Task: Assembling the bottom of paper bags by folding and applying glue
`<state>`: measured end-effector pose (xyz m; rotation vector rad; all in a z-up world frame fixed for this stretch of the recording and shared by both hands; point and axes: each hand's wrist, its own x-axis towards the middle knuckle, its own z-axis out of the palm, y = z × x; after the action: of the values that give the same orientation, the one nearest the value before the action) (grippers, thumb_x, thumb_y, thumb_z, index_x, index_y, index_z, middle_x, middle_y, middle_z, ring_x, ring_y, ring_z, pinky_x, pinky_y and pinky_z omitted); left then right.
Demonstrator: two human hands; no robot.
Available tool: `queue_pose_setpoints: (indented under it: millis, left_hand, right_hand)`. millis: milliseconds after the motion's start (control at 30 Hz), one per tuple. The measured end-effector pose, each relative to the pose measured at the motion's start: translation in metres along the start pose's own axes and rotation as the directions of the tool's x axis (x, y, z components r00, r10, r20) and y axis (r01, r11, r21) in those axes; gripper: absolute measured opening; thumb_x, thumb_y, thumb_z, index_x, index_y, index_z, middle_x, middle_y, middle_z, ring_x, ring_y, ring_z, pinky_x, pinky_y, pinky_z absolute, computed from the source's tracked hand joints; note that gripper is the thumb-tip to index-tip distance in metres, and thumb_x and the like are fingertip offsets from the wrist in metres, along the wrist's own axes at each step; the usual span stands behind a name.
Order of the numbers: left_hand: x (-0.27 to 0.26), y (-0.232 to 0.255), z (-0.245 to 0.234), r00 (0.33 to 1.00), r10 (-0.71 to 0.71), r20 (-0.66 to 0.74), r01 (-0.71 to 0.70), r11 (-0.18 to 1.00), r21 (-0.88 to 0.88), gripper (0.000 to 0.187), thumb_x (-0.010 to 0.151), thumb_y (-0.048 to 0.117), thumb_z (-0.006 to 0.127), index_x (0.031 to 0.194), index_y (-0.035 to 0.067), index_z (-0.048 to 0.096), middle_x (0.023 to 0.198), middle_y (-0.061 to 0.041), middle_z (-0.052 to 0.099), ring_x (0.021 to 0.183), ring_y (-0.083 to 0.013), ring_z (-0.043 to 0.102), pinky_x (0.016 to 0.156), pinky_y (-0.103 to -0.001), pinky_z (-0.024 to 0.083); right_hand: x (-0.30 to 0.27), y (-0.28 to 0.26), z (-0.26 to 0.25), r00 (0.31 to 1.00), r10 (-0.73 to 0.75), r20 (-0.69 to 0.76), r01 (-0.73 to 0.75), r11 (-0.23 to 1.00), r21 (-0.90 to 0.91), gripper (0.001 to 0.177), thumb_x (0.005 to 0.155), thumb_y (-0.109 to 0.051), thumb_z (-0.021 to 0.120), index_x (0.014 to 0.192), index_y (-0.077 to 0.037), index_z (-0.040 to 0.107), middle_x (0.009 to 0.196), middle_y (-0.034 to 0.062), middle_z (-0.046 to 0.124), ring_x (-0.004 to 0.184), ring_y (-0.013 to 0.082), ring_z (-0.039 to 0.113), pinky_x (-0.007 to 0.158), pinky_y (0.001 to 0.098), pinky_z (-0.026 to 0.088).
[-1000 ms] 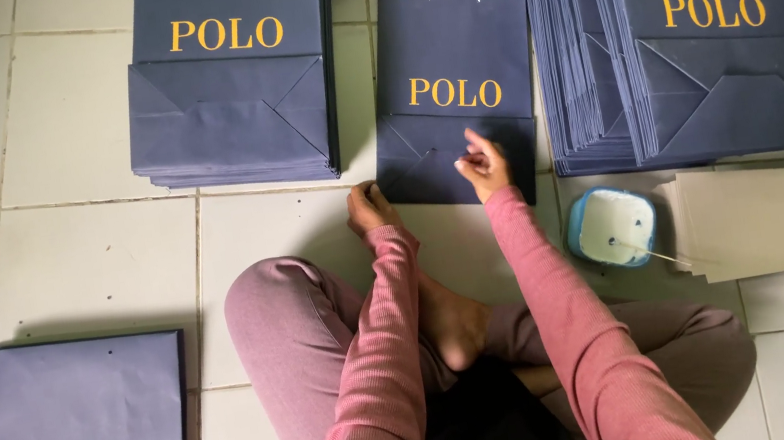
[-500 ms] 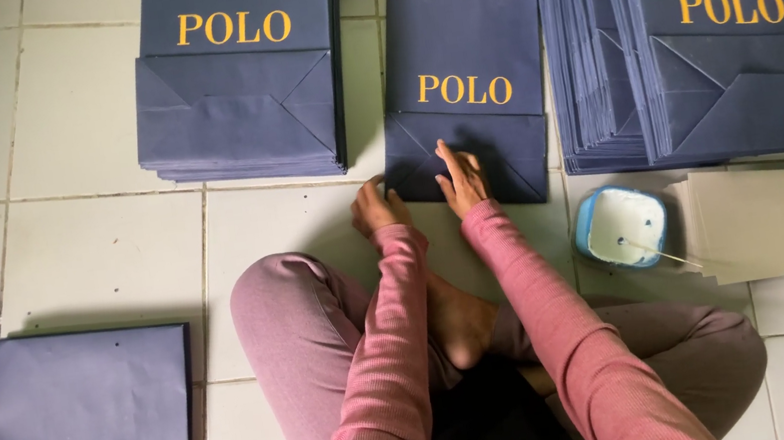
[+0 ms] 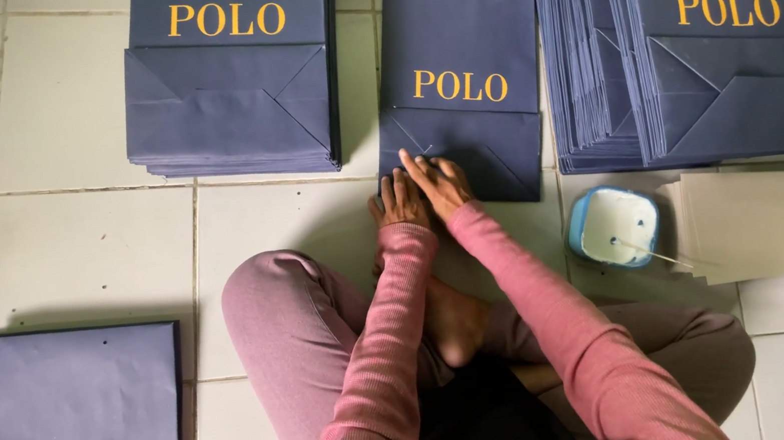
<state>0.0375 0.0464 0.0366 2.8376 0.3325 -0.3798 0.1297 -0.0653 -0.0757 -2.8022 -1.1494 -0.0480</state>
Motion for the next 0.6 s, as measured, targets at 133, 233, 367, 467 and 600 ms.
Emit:
queue_pose_setpoints:
  millis: [133, 233, 367, 467, 600]
  left_hand:
    - [0.017, -0.008, 0.029, 1.000, 0.014, -0.019, -0.015, 0.998, -0.065, 0.055, 0.105, 0.017, 0.041, 0.159, 0.014, 0.030, 0.166, -0.009, 0.020, 0.153, -0.0334, 0.018, 0.118, -0.060, 0.023]
    - [0.015, -0.008, 0.032, 0.999, -0.001, -0.042, -0.002, 0.996, -0.087, 0.058, 0.102, 0.019, 0.047, 0.157, 0.016, 0.030, 0.163, -0.010, 0.019, 0.152, -0.0319, 0.015, 0.117, -0.061, 0.023]
    - [0.001, -0.004, 0.017, 0.985, -0.016, -0.171, 0.018, 1.000, 0.006, 0.056, 0.103, 0.023, 0.045, 0.157, 0.012, 0.031, 0.160, -0.014, 0.023, 0.150, -0.0312, 0.021, 0.111, -0.062, 0.029]
    - [-0.005, -0.007, 0.011, 0.993, -0.040, -0.114, 0.041, 0.999, 0.013, 0.059, 0.103, 0.024, 0.044, 0.159, 0.015, 0.027, 0.162, -0.012, 0.019, 0.151, -0.0295, 0.018, 0.113, -0.062, 0.028]
    - [0.011, -0.011, 0.033, 0.994, -0.094, -0.046, 0.092, 0.994, -0.061, 0.058, 0.104, 0.025, 0.038, 0.161, 0.021, 0.026, 0.165, -0.007, 0.013, 0.153, -0.0264, 0.013, 0.117, -0.059, 0.023]
  right_hand:
    - [0.001, -0.004, 0.016, 0.991, -0.054, -0.125, 0.052, 0.999, -0.017, 0.071, 0.104, -0.010, 0.041, 0.168, -0.031, 0.017, 0.141, 0.0074, 0.064, 0.134, 0.0262, 0.053, 0.112, 0.0402, 0.044]
    - [-0.004, 0.004, 0.019, 0.991, -0.067, -0.115, 0.066, 0.998, -0.015, 0.073, 0.103, -0.014, 0.044, 0.168, -0.031, 0.016, 0.143, 0.0012, 0.062, 0.136, 0.0240, 0.050, 0.113, 0.0422, 0.044]
    - [-0.005, 0.008, -0.012, 0.997, 0.052, 0.052, -0.061, 0.979, 0.192, 0.086, 0.100, -0.006, 0.050, 0.168, -0.029, 0.004, 0.147, -0.0038, 0.061, 0.145, 0.0247, 0.042, 0.122, 0.0391, 0.037]
    - [-0.002, 0.003, -0.029, 0.989, 0.135, -0.063, -0.106, 0.935, 0.338, 0.090, 0.097, -0.007, 0.060, 0.169, -0.018, 0.006, 0.141, -0.0012, 0.066, 0.137, 0.0281, 0.050, 0.117, 0.0406, 0.041]
    - [0.000, 0.004, -0.045, 0.967, 0.227, -0.117, -0.166, 0.906, 0.390, 0.094, 0.097, -0.014, 0.067, 0.169, -0.014, 0.006, 0.139, 0.0038, 0.068, 0.133, 0.0294, 0.052, 0.112, 0.0441, 0.043]
